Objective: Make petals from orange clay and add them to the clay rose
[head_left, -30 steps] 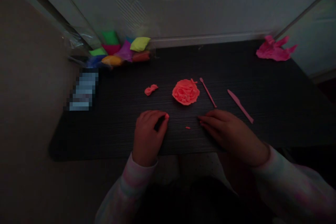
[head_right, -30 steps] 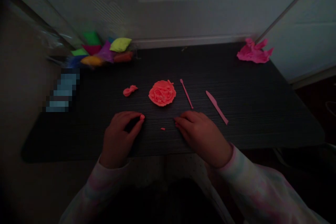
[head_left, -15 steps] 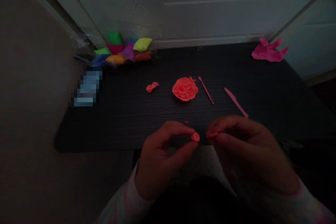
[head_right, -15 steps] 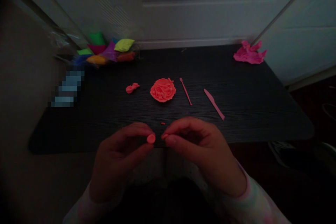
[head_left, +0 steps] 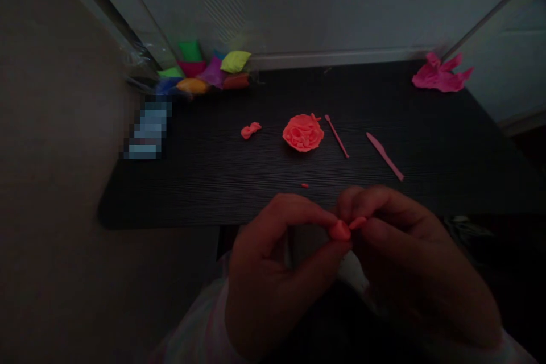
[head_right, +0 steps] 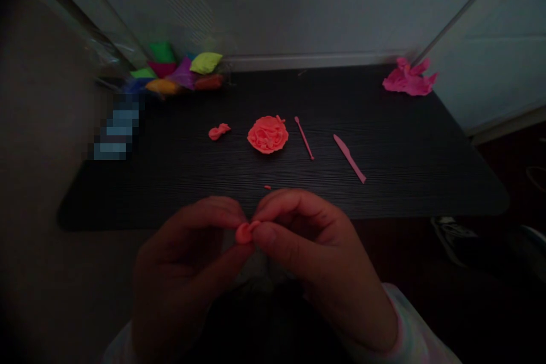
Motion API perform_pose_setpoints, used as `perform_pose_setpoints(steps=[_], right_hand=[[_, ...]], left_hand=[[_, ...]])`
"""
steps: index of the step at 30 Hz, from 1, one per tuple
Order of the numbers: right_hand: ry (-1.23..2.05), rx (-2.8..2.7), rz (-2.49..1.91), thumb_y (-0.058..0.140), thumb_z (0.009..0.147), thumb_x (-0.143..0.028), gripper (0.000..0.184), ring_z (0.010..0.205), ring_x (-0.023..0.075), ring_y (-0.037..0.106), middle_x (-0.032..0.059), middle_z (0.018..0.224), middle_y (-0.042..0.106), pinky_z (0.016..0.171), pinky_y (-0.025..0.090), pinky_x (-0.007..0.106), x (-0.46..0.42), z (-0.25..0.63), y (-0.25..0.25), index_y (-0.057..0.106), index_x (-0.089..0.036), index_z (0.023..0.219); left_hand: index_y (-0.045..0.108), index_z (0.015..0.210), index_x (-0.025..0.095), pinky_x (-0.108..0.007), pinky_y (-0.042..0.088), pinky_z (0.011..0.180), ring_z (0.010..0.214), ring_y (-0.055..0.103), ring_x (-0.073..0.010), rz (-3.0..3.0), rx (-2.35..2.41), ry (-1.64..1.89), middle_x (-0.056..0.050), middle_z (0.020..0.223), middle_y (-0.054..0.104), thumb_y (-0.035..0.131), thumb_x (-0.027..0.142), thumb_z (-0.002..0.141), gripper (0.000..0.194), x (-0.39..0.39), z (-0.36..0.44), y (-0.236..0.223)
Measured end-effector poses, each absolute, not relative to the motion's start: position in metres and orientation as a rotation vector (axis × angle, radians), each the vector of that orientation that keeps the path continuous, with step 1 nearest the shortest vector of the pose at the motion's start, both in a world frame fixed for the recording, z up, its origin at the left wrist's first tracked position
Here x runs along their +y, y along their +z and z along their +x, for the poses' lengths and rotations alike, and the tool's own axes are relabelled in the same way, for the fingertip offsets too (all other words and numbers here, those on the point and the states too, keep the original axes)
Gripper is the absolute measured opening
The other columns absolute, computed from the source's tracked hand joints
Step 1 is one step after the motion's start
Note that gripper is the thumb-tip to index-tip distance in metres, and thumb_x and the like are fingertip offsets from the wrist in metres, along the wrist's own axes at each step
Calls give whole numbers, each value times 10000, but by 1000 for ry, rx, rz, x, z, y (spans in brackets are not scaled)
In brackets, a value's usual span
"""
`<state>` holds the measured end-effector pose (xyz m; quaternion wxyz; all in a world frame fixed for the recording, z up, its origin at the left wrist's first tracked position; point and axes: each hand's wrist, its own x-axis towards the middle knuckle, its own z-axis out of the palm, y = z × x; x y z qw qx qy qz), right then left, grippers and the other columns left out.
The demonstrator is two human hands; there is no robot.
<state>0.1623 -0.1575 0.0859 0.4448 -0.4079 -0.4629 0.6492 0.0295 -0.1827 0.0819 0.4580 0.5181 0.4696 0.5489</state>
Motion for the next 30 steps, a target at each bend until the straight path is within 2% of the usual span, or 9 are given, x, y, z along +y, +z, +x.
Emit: perform_pose_setpoints(steps=[8, 19, 24, 27, 30], right_hand=[[1638, -1146, -1004, 628, 741, -263, 33, 685, 108, 615, -36, 726, 628, 564, 508, 191, -160, 165, 88, 612, -289, 726], [1541, -1243, -1055, 625, 741, -291, 40, 660, 123, 613, -20, 710, 623, 562, 522, 215, -160, 163, 88, 602, -274, 713], [1482, -1293, -1101, 630, 732, -316, 51, 653, 147, 629, -9, 711, 631, 548, 532, 241, -159, 163, 87, 607, -276, 710], [1485, -1339, -1077, 612, 751, -312, 18, 690, 141, 641, -21, 742, 653, 586, 540, 232, -159, 165, 87, 619, -295, 748], [1526, -1340, -1053, 579, 776, -323, 60, 728, 136, 649, -33, 799, 673, 626, 547, 223, -159, 168, 88, 632, -320, 804]], left_hand=[[594, 842, 254, -256, 467, 699, 753, 567, -122, 1293, 1191, 1359, 29, 767, 619, 632, 91, 693, 224, -184, 29, 83], [584, 845, 250, -240, 457, 722, 774, 557, -106, 1342, 1221, 1350, 42, 781, 613, 627, 80, 692, 233, -185, 28, 81], [590, 830, 245, -268, 463, 699, 752, 562, -126, 1357, 1241, 1371, 26, 767, 614, 630, 82, 686, 221, -185, 28, 80], [595, 828, 249, -271, 464, 700, 762, 562, -135, 1361, 1254, 1373, 20, 763, 618, 639, 88, 679, 225, -185, 28, 79], [593, 840, 250, -247, 463, 711, 770, 559, -118, 1314, 1226, 1364, 32, 775, 618, 634, 80, 686, 234, -185, 29, 79]])
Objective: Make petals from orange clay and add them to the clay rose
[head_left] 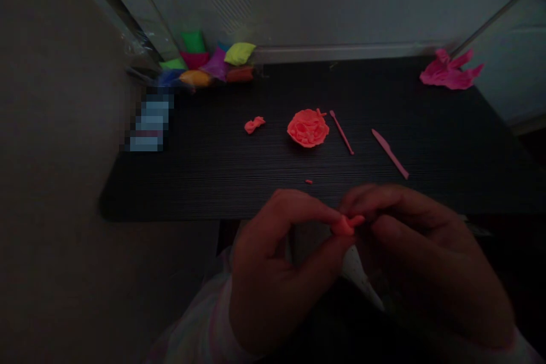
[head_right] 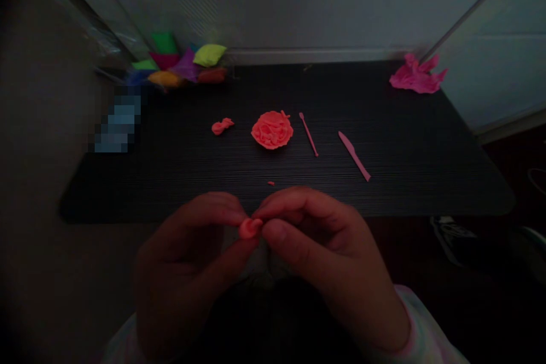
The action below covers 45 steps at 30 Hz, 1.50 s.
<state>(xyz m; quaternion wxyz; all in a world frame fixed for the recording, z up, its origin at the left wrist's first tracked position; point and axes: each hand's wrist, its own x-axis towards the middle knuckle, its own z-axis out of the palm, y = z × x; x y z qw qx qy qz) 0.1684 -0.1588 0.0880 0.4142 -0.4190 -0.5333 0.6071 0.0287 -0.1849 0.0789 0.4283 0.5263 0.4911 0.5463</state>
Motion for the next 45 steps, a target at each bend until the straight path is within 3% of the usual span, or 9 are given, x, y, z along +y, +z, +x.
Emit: perform_pose_setpoints(steps=[10, 19, 31, 45], right_hand=[[1492, -1376, -1143, 651, 719, -237, 59, 653, 86, 633, -42, 734, 675, 559, 512, 119, -154, 171, 97, 663, -291, 739], [1361, -1451, -1176, 643, 725, -250, 45, 657, 113, 625, -22, 748, 662, 546, 522, 163, -151, 172, 97, 659, -283, 750], [1435, -1489, -1193, 641, 718, -193, 81, 637, 75, 604, -50, 711, 640, 591, 492, 146, -147, 172, 103, 656, -272, 720], [1479, -1540, -1234, 629, 726, -248, 27, 673, 87, 600, -48, 711, 607, 613, 472, 173, -147, 174, 102, 640, -272, 721]], left_hand=[[613, 853, 248, -215, 473, 717, 759, 568, -97, 1254, 1171, 1320, 44, 787, 630, 623, 94, 705, 214, -184, 25, 80], [658, 839, 285, -147, 470, 727, 784, 602, -62, 991, 1034, 1246, 78, 828, 677, 604, 146, 740, 179, -180, 23, 77], [682, 788, 274, -121, 446, 682, 747, 603, -45, 821, 1028, 1171, 95, 780, 686, 615, 192, 739, 116, -180, 25, 77], [687, 770, 269, -79, 458, 666, 720, 612, -25, 710, 989, 1151, 103, 758, 697, 629, 183, 726, 113, -180, 25, 74]])
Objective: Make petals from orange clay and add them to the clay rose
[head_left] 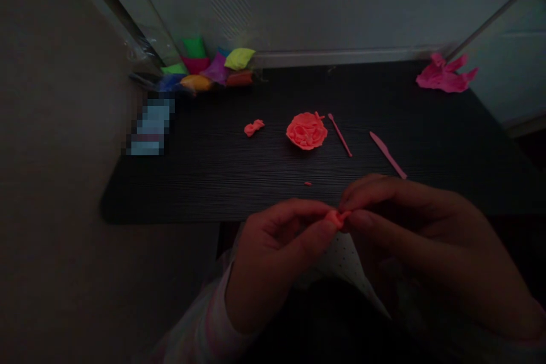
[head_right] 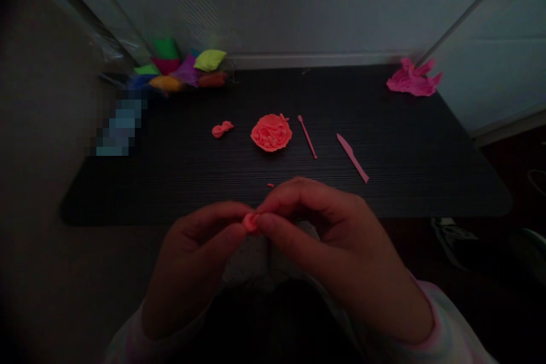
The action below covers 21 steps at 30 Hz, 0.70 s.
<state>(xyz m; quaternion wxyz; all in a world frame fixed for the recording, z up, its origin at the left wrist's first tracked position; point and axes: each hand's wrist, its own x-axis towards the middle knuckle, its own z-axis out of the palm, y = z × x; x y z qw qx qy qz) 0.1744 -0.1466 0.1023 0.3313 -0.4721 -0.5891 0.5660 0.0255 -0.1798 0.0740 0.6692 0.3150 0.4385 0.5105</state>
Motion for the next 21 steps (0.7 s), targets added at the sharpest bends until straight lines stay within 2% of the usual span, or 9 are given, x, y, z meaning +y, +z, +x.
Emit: perform_pose_setpoints(steps=[10, 16, 21], right_hand=[[1324, -1657, -1259, 617, 732, -275, 31, 647, 109, 600, -24, 722, 623, 590, 486, 199, -147, 172, 101, 640, -255, 726], [1362, -1572, -1285, 621, 727, -279, 105, 579, 97, 583, -42, 681, 631, 569, 498, 198, -147, 174, 98, 646, -298, 827], [1367, -1653, -1258, 618, 730, -306, 52, 620, 99, 585, -38, 702, 615, 566, 469, 198, -145, 172, 100, 639, -263, 751]], left_hand=[[688, 769, 250, -87, 465, 678, 731, 620, -29, 611, 952, 1153, 83, 764, 704, 640, 178, 717, 101, -178, 26, 70], [688, 781, 235, -87, 462, 673, 713, 619, -23, 530, 829, 1127, 84, 736, 702, 618, 176, 738, 101, -176, 24, 66], [689, 776, 238, -113, 463, 683, 718, 613, -38, 558, 865, 1124, 79, 741, 699, 618, 167, 735, 108, -176, 24, 65]])
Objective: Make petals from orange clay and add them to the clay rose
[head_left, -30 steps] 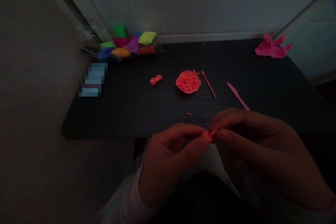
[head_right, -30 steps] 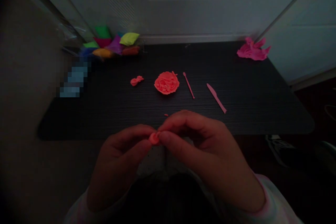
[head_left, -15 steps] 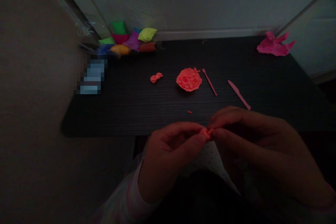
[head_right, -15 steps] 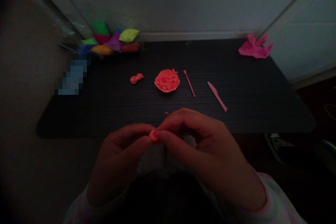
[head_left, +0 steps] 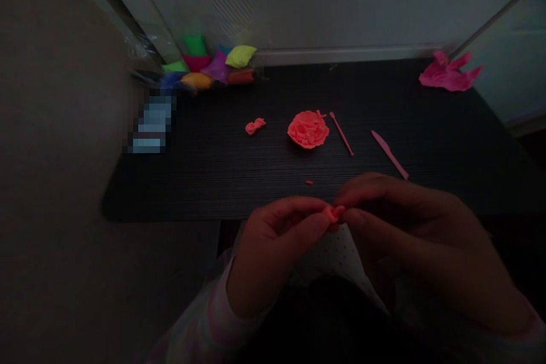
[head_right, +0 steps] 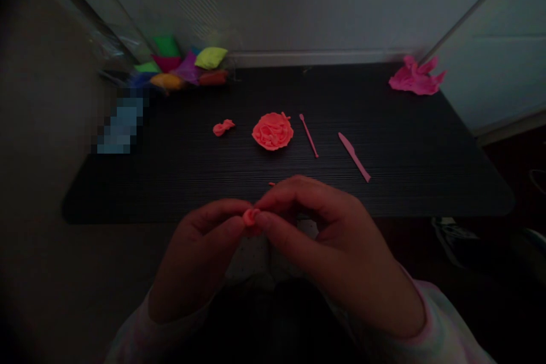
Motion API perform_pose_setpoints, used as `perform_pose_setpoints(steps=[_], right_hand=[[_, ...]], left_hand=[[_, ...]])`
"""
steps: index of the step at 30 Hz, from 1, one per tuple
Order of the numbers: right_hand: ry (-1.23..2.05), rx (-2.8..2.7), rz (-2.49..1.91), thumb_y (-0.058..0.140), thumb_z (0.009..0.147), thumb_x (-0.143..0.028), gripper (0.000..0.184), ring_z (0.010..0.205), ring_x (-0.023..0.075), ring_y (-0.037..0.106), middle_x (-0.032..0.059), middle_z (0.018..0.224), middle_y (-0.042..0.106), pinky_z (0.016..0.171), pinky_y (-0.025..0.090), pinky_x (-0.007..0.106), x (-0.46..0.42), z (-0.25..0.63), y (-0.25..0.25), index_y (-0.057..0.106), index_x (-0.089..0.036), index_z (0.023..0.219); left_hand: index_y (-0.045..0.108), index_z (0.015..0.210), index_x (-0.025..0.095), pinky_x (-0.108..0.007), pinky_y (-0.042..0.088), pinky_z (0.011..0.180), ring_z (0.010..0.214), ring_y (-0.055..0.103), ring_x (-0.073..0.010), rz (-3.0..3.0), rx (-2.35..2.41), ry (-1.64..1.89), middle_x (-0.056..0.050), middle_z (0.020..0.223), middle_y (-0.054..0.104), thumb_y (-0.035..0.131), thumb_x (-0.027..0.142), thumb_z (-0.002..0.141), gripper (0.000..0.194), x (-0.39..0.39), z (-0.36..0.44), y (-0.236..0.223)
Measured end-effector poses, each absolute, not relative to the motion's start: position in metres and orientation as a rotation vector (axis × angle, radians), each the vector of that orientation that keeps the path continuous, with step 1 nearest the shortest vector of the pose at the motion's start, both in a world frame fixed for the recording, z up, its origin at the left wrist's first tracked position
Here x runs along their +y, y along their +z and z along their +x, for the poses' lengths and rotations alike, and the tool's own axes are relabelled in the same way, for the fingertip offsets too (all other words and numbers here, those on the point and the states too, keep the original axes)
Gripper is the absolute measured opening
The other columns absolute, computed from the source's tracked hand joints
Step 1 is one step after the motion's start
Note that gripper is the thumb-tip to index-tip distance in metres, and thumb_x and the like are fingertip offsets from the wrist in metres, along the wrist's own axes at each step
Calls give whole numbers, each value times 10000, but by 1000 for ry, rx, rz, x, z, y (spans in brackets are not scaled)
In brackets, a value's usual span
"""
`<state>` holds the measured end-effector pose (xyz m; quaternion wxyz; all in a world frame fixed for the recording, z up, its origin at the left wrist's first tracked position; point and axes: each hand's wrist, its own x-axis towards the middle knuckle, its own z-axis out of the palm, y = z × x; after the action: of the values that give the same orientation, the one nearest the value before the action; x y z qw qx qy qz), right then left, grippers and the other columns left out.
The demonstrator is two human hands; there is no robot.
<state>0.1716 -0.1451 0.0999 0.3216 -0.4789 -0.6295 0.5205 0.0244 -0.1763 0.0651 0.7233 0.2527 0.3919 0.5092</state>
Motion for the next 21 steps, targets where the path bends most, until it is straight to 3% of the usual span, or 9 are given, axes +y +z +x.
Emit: perform_pose_setpoints(steps=[7, 21], right_hand=[[1387, -1596, -1263, 624, 728, -263, 24, 657, 93, 588, -34, 749, 625, 618, 473, 197, -144, 172, 98, 635, -244, 719], [1303, -1743, -1236, 589, 758, -271, 73, 649, 116, 581, -4, 724, 606, 583, 465, 222, -145, 170, 100, 616, -218, 717]], left_hand=[[694, 741, 245, -146, 463, 664, 703, 614, -66, 580, 953, 1138, 59, 725, 696, 637, 177, 712, 94, -178, 26, 66], [699, 746, 260, -175, 465, 665, 715, 614, -86, 600, 1002, 1127, 40, 754, 706, 645, 197, 700, 95, -179, 25, 65]])
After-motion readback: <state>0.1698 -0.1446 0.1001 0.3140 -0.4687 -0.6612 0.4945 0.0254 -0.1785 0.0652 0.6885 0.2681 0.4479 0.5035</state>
